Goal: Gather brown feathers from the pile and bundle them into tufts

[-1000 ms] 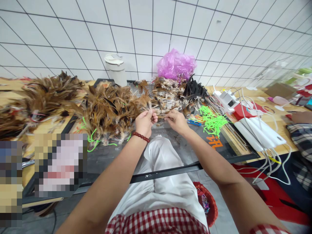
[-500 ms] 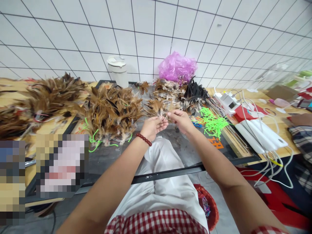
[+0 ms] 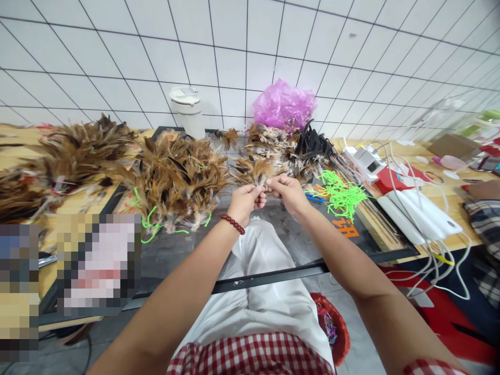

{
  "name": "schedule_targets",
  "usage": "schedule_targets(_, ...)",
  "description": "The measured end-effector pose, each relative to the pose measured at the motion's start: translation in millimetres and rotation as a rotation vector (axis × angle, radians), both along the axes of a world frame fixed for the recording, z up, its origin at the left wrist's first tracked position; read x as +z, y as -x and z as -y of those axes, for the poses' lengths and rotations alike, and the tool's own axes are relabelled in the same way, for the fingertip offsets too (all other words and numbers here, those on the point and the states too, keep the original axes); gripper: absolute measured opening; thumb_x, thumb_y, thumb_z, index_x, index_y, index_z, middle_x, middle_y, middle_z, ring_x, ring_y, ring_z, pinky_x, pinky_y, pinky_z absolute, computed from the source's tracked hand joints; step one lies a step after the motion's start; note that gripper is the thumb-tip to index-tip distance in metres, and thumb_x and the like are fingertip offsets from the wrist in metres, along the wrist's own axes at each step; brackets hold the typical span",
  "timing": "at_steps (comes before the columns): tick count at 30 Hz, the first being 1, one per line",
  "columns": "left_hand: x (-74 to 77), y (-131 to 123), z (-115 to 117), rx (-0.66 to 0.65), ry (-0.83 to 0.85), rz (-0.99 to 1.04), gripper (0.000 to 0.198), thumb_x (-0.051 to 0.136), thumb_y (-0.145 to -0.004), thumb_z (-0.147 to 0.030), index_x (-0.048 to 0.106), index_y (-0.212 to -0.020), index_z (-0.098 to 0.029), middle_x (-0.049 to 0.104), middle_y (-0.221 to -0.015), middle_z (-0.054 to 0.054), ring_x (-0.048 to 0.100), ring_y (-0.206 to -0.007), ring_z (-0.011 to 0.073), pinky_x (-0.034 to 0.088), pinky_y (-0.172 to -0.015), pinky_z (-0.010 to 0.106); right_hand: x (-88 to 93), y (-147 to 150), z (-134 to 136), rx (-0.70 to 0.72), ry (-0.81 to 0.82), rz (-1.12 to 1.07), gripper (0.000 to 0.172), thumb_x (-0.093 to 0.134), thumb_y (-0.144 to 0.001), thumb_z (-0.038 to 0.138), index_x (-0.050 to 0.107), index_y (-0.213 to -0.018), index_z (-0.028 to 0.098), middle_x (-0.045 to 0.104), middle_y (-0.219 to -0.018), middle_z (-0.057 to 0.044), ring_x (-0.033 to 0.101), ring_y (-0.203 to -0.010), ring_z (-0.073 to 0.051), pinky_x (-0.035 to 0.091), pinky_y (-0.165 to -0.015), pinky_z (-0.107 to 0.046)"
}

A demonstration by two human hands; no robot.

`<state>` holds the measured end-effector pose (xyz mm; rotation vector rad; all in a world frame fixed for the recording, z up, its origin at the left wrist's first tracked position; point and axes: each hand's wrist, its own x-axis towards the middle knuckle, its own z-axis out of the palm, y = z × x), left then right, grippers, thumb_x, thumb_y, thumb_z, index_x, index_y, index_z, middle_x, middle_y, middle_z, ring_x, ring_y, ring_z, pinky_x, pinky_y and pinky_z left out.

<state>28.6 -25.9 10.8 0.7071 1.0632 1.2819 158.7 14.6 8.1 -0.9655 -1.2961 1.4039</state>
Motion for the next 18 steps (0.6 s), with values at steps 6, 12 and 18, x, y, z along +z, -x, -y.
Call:
schedule_targets(6,3.3,-2,1,-0.009,0.053,0.033,0.013,0.066,-0.077,-0.019,0.061,-0.069,-0.010,0.066,-0.065,0.007,0.062,-0.055,0.0110,0.051,-0.056,0.023,-4.2,3,1,-0.002,0.032,-0.041,0.025,0.076,-0.060,0.038,0.069,-0.072,0.017,0.059,-0.059,0.003,0.043,-0.049,-0.005,0.029,-0.046,-0.020)
schedule_targets(12,3.3,-1,2,-0.073,0.042,0.066,0.012,0.063,-0.079,-0.017,0.061,-0.070,-0.009,0.063,-0.062,0.005,0.059,-0.053,0.0087,0.050,-0.054,0.021,-7.3,4,0,-0.002,0.043,-0.061,0.027,0.078,-0.058,0.037,0.070,-0.074,0.018,0.063,-0.065,0.002,0.050,-0.055,-0.008,0.039,-0.053,-0.022)
schedule_targets(18,4.0,7,2,-0.292,0.051,0.117,0.011,0.065,-0.077,-0.018,0.063,-0.070,-0.010,0.057,-0.056,0.001,0.054,-0.046,0.0068,0.043,-0.045,0.017,2.5,-7,0,0.329,0.192,-0.068,0.037,0.074,-0.063,0.050,0.062,-0.063,0.015,0.053,-0.052,0.004,0.039,-0.044,-0.006,0.034,-0.046,-0.021)
